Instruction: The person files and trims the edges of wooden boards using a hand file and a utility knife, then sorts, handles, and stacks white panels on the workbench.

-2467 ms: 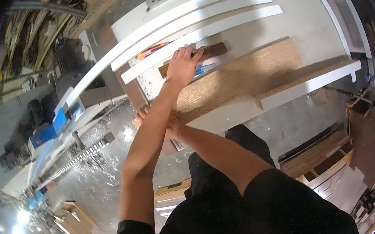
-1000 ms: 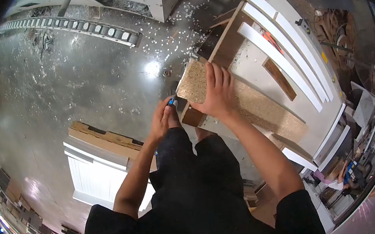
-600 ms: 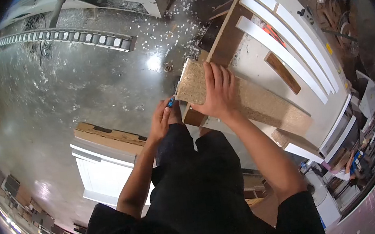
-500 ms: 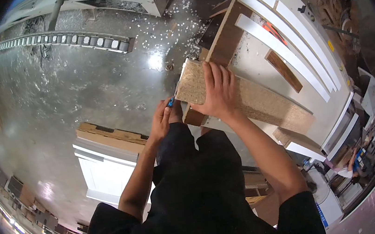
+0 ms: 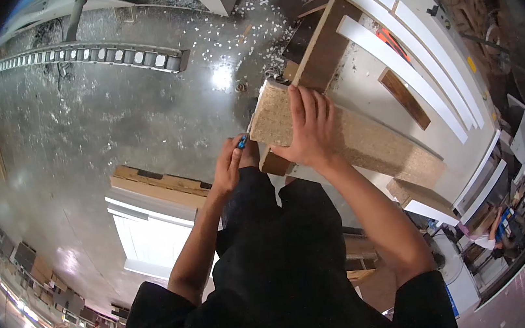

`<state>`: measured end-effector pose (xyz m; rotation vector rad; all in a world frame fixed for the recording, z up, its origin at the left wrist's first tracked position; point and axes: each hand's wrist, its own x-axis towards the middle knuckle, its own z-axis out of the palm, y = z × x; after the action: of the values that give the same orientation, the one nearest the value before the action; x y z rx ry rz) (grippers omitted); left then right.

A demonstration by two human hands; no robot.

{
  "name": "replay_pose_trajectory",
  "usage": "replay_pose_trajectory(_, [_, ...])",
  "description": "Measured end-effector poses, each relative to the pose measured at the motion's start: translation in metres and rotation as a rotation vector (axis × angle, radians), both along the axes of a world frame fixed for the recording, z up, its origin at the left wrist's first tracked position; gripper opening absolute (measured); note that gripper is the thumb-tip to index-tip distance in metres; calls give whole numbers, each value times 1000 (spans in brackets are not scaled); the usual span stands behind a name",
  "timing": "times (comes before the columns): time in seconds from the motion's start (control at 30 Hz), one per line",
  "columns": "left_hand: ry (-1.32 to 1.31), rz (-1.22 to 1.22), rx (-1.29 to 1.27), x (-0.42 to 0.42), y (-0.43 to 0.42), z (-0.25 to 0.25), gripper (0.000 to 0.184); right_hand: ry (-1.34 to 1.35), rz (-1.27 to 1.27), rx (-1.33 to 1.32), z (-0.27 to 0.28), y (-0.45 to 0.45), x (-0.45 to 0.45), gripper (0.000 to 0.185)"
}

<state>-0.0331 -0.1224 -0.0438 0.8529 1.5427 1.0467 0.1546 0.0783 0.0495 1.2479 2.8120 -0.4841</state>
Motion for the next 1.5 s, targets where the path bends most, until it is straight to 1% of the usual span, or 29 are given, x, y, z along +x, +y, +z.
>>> replay_pose_trajectory(0.07, [22, -18, 13, -4, 5, -1, 45, 0, 2, 8, -1, 0, 0, 136])
replay_pose_trajectory(0.17, [-9, -47, -48, -9, 8, -1, 43, -10, -5, -5, 2, 0, -3, 137])
replay_pose_trajectory(0.37, [5, 0, -13, -6, 9, -2, 42, -14, 7, 3, 4, 2, -4, 138])
replay_pose_trajectory(0.67, [35, 26, -52, 0, 4, 5, 39, -3, 25, 37, 2, 1, -3, 136])
replay_pose_trajectory(0.77, [52, 37, 35, -1, 10, -4, 39, -17, 27, 40, 4, 1, -3, 136])
replay_pose_trajectory(0.87, [84, 31, -40, -1, 13, 1, 39, 13, 34, 48, 3, 2, -2, 135])
replay_pose_trajectory(0.97, [62, 47, -49, 1, 39, 2, 41, -19, 29, 55, 3, -1, -3, 133])
replay_pose_trajectory(1.1, [18, 25, 14, -1, 34, -14, 43, -18, 34, 50, 4, 3, -2, 132])
replay_pose_trajectory(1.27, [4, 3, 32, -3, 16, -12, 46, -23, 42, 64, 5, 2, -3, 129])
replay_pose_trajectory(1.37, [23, 13, 61, 0, 52, -15, 45, -35, 22, 77, 5, -1, -3, 130])
replay_pose_trajectory(1.5, [10, -41, 55, -6, 58, -22, 42, -23, 12, 55, 5, 6, -2, 131])
